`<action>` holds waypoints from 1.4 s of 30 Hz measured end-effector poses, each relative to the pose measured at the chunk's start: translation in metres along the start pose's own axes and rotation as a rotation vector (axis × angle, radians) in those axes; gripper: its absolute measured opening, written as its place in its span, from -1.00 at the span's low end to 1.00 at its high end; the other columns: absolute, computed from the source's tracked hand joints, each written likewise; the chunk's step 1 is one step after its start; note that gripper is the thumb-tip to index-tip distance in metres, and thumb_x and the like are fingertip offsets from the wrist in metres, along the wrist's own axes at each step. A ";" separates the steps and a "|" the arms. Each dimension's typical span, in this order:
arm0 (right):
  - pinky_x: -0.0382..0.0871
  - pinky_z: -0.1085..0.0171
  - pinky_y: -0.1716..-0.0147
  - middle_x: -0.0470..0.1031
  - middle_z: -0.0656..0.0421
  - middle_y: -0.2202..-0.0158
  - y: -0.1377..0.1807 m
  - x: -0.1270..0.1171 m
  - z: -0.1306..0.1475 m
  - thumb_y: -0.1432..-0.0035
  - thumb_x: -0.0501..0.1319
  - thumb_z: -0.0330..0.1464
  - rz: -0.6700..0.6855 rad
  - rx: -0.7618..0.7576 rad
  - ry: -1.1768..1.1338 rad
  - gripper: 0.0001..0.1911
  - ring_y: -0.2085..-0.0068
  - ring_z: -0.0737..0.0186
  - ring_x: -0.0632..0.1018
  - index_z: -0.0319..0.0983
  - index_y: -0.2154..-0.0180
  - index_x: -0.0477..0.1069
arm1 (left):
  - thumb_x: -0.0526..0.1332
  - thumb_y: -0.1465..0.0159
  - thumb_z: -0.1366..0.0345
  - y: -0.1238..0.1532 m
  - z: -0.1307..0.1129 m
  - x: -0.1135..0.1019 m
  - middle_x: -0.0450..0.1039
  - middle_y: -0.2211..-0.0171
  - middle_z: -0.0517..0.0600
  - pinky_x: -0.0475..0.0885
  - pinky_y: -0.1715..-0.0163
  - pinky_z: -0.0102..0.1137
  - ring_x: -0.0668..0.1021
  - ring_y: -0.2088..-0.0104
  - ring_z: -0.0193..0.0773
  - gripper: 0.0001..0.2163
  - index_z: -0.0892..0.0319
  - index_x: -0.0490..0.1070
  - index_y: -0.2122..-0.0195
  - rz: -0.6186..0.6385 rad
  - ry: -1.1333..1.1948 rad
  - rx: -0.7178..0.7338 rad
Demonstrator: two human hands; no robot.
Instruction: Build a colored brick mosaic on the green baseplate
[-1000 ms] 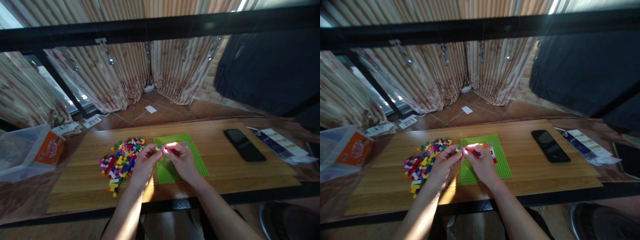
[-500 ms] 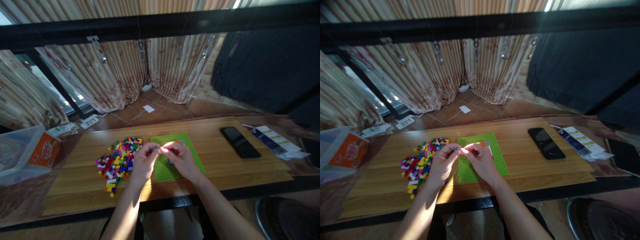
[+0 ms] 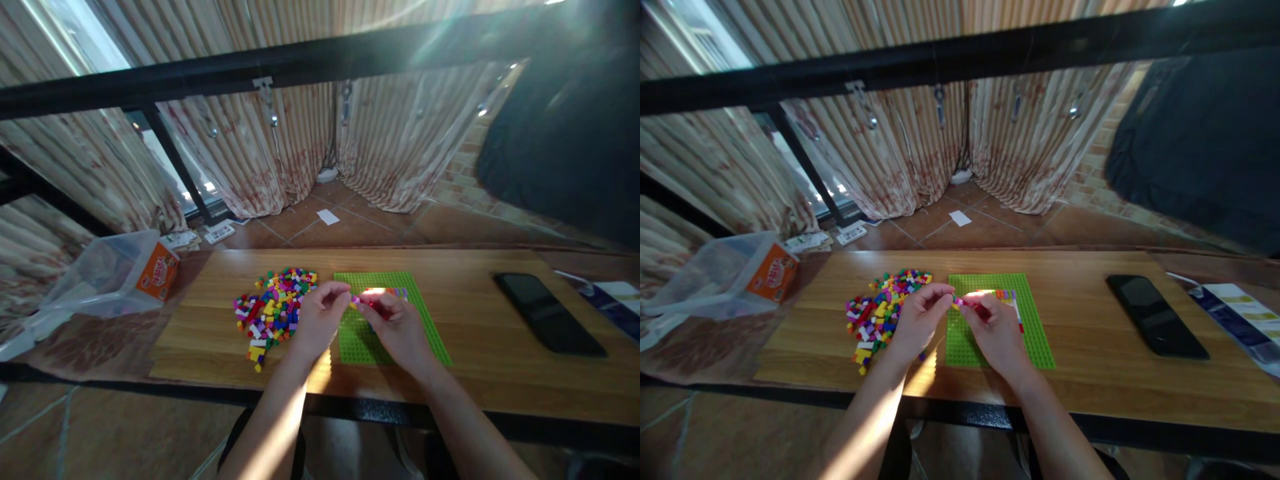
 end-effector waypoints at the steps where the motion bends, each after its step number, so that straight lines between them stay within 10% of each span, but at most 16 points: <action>1: 0.38 0.25 0.35 0.59 0.16 0.35 0.001 0.002 0.002 -0.16 0.25 -0.23 0.004 -0.024 0.057 -0.83 0.38 0.25 0.53 -0.19 0.30 0.54 | 0.24 -0.21 0.28 -0.003 0.000 -0.010 0.54 0.35 -0.01 0.42 0.28 -0.42 0.53 0.34 -0.30 -0.85 0.21 0.52 0.26 -0.035 -0.055 0.011; 9: 0.31 0.27 0.38 0.54 0.14 0.35 0.016 0.042 0.003 -0.25 0.15 -0.39 0.180 -0.225 0.526 -0.85 0.37 0.23 0.52 -0.19 0.28 0.51 | 0.13 -0.22 0.49 -0.020 0.000 -0.105 0.57 0.11 0.14 0.44 0.07 -0.28 0.58 0.16 -0.13 -0.72 0.24 0.53 0.09 -0.288 -0.985 -0.184; 18: 0.36 0.30 0.32 0.53 0.13 0.36 0.022 0.060 -0.008 -0.19 0.16 -0.49 0.193 -0.327 0.531 -0.87 0.34 0.23 0.53 -0.21 0.31 0.46 | 0.13 -0.21 0.49 -0.019 0.006 -0.098 0.52 0.06 0.14 0.38 -0.04 -0.30 0.54 0.03 -0.09 -0.67 0.19 0.52 0.04 -0.114 -1.285 -0.172; 33: 0.39 0.25 0.32 0.56 0.10 0.33 0.021 0.051 0.001 -0.28 0.12 -0.42 0.314 -0.272 0.500 -0.82 0.34 0.20 0.55 -0.19 0.31 0.48 | 0.21 -0.16 0.48 -0.017 0.005 -0.109 0.58 0.33 0.06 0.41 0.19 -0.30 0.56 0.26 -0.15 -0.89 0.18 0.49 0.35 -0.126 -1.038 -0.170; 42: 0.40 0.24 0.27 0.59 0.11 0.27 0.005 0.035 0.015 -0.25 0.15 -0.37 0.061 -0.128 0.218 -0.80 0.28 0.21 0.56 -0.18 0.12 0.50 | 0.22 -0.21 0.26 -0.011 -0.007 -0.060 0.55 0.33 -0.01 0.43 0.27 -0.39 0.54 0.31 -0.27 -0.83 0.20 0.53 0.24 0.274 -0.283 -0.089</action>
Point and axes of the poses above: each hand's wrist, its own y-axis away from the middle knuckle, its own x-axis out of the palm, z = x × y, the point moved 2 cm from there along -y, towards the middle knuckle
